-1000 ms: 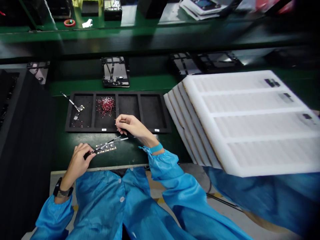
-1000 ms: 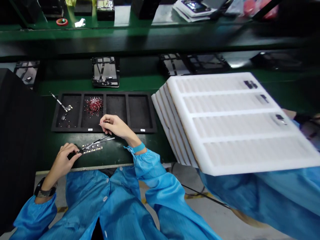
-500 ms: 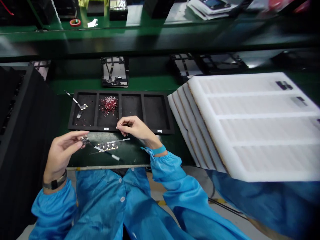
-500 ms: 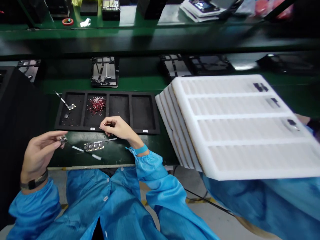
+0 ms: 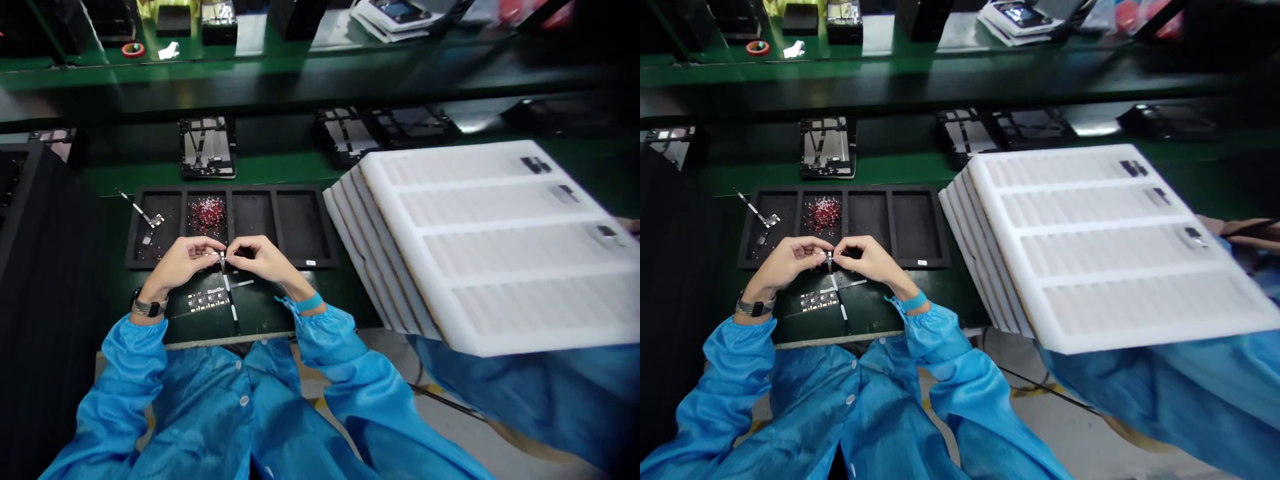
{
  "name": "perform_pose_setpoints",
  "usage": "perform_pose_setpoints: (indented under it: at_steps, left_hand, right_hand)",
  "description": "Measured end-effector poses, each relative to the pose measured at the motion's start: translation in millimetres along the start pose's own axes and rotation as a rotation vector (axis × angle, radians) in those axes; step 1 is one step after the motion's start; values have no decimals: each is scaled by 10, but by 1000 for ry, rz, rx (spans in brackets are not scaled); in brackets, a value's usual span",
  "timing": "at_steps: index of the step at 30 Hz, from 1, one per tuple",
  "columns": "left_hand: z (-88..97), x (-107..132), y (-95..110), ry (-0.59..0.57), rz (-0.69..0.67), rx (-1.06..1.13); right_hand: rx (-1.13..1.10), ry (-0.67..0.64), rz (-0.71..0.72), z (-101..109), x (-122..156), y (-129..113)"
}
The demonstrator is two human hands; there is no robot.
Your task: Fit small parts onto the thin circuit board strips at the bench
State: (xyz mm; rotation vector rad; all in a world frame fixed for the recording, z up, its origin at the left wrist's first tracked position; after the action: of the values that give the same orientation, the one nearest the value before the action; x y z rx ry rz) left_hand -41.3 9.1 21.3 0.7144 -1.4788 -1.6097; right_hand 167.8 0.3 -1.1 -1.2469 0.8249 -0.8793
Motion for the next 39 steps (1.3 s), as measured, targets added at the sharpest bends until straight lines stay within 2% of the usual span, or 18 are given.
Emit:
perform_pose_setpoints:
  at_steps: [10,17,30,39]
  left_hand:
    - [-32,-37,13,-29,-72,-31]
    - [-29,-35,5,-72,-80,-60]
    - [-38,-51,-7,-93,-69,-13]
    - [-52,-52,24,-111,-61,2]
  right_hand:
    - [33,-49,-39,21,4,5]
    - [-35,-166,-150,64,-7,54]
    - [-76,-159,-158,72,15,47]
    - [-133,-215,-213,86,8,51]
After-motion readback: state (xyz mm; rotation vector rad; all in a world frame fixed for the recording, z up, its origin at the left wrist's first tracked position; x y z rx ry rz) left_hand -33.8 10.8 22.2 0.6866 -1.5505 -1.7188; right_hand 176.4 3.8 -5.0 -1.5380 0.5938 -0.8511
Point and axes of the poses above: each hand's wrist, its own x-axis away from the middle knuckle, its own z-axis out of the back of the hand, y = z × x, the point moved 2 cm from there along -x, towards the middle knuckle, and after that the axes turned 4 degrees about -z, right-handed, at the moved point
